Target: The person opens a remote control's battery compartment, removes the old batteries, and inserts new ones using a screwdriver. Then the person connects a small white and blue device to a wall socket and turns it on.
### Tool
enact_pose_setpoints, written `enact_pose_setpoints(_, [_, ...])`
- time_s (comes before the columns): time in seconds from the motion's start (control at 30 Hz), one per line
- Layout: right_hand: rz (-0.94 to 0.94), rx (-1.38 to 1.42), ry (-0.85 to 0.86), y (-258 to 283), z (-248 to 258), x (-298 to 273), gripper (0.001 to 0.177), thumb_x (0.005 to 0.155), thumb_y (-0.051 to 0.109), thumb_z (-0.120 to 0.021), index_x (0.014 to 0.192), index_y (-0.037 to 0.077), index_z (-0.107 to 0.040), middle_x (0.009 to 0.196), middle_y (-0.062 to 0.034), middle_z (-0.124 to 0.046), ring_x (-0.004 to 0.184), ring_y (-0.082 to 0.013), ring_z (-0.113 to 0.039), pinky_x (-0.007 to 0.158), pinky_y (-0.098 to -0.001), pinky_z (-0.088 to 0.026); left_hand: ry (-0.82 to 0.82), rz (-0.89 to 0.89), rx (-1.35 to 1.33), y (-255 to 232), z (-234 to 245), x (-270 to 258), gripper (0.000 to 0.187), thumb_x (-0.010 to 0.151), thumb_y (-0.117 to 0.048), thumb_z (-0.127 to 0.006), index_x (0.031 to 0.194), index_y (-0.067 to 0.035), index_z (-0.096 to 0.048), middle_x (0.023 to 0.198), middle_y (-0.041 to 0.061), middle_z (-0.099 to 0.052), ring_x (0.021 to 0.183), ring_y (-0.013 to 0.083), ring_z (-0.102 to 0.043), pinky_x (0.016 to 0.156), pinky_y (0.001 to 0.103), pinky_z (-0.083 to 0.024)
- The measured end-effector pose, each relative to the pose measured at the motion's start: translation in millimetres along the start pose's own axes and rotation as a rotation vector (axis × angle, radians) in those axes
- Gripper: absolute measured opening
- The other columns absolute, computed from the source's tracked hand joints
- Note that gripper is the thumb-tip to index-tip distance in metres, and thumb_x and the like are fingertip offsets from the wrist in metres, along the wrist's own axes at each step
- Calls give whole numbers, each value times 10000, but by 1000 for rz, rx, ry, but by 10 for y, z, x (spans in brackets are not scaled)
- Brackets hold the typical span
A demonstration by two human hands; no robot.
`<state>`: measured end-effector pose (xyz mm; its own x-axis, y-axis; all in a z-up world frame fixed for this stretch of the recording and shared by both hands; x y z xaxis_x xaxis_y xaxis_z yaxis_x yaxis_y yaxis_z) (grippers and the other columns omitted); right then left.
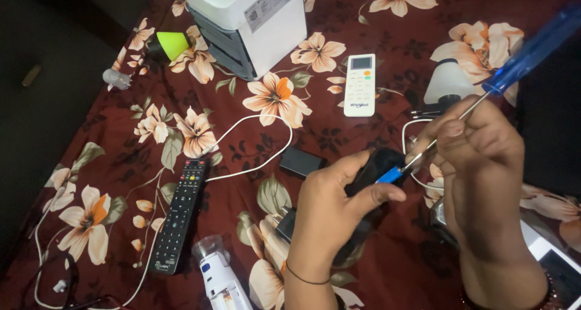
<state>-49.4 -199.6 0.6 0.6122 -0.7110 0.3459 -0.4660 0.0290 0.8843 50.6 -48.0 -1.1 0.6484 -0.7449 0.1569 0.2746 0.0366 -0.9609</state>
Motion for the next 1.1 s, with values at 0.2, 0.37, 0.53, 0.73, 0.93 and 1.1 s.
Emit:
enact_pose_setpoints(0.2, [67, 145, -44, 103, -148, -4, 142, 1160, 83, -565, 1034, 27, -531, 929, -119, -652, 785, -150, -627, 774, -266, -500, -48, 12, -244, 234, -32, 76, 379, 994, -311, -707, 1203, 4, -733, 865, -9, -660, 765, 36, -536, 682, 222, -464])
enact_pose_setpoints(0.37, [-30, -35, -126, 9, -183, -25, 122, 1086, 162, -483, 1064, 65, -554, 823, -46, -596, 697, -124, -594, 637, -261, -518, -334, 164, -621, 541, 187, 96, 378, 1046, -291, -549, 1132, 47, -694, 921, 38, -759, 778, 83, -656, 724, 240, -535])
enact_pose_setpoints(0.53, [-315, -539, 199, -540, -526, -63, 244, 1022, 183, -555, 1209, 58, -651, 761, -73, -614, 625, -158, -603, 562, -306, -510, -619, 160, -739, 742, 471, 36, 337, 1025, -242, -528, 1184, 11, -684, 970, 41, -744, 833, 99, -657, 780, 260, -525])
enact_pose_setpoints(0.73, [-347, -1037, 314, -566, -623, -155, 252, 982, 197, -654, 1220, 133, -706, 895, -110, -719, 761, -236, -712, 696, -357, -552, -737, 184, -507, 824, 595, -42, 331, 1004, -244, -583, 1248, -43, -682, 995, 6, -708, 883, 72, -614, 824, 252, -493])
enact_pose_setpoints(0.93, [211, -861, 208, 49, -829, -117, 335, 967, 98, -647, 1300, 106, -687, 1163, -130, -687, 1035, -289, -692, 889, -362, -541, -497, 195, -493, 696, 351, 53, 347, 986, -216, -615, 1282, -48, -682, 946, -1, -712, 797, 76, -610, 728, 250, -502])
enact_pose_setpoints(1.1, [374, -866, 293, 118, -930, -154, 371, 954, 34, -656, 1322, 75, -679, 1276, -132, -671, 1145, -295, -663, 958, -368, -523, -349, 86, -367, 553, 241, 57, 358, 1019, -228, -619, 1309, -28, -682, 948, 12, -703, 823, 71, -585, 763, 239, -500])
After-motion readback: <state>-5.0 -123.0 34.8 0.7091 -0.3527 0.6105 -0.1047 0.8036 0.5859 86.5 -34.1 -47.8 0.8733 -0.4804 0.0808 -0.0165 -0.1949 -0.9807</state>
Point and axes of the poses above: each hand's wrist, its own x-axis towards the middle knuckle, its own z-axis out of the back of the hand, y = z × x, the point moved 8 cm from there along x, towards the middle knuckle
